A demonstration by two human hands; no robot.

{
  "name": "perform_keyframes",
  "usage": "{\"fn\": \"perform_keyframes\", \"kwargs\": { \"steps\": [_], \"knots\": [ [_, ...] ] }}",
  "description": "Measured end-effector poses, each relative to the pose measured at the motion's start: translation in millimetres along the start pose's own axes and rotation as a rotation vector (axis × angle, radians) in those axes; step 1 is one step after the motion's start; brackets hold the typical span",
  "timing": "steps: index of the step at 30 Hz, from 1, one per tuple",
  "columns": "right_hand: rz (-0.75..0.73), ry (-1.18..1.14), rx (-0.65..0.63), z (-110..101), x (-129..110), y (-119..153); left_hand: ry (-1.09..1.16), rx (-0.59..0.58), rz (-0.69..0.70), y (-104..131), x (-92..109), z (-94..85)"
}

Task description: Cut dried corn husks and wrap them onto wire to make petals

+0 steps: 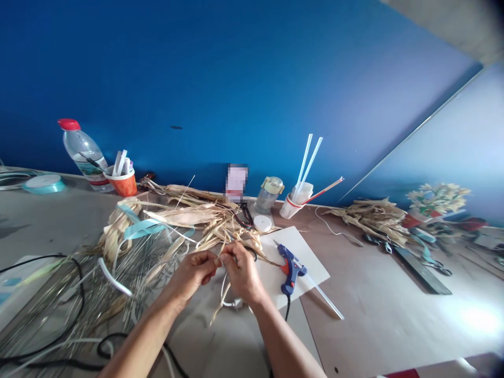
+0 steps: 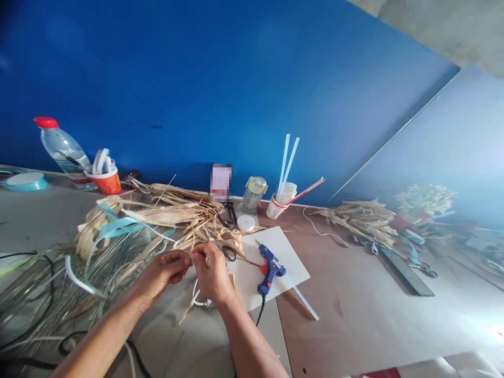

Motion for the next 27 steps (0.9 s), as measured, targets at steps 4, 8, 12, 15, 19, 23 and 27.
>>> {"fn": "perform_keyframes", "kwargs": {
  "steps": [4,8,12,15,19,23,27],
  "knots": [
    [0.059,-0.083,-0.033,4,5,0,0.079,0.009,0.004,0,-1,-2.1],
    [0.099,-0.215,-0.077,7,10,0,0.143,0.006,-0.011,3,-1,-2.9],
    [0.075,-0.313,-0.150,11,9,1,0.138,-0.020,-0.001,2,0,-2.7],
    [0.020,-0.248,-0.126,7,3,1,0.071,-0.041,0.016,2,2,-1.5],
    [0.023,-0.281,-0.050,1,1,0,-0.057,-0.072,0.043,4,8,2.9],
    [0.102,-0.264,0.002,-1,10,0,-0.181,-0.090,0.120,9,17,6.0],
    [0.135,-0.187,0.041,-4,16,0,-0.321,-0.078,0.191,11,19,6.9]
  ]
}}
Point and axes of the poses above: each hand's wrist, its own y-axis away from the middle knuckle, its own z-axis out of the palm, x = y × z, the point moved 7 cm from there along -y, towards the middle knuckle, and after that the axes turned 7 degrees about -y, right-handed, at the moved point
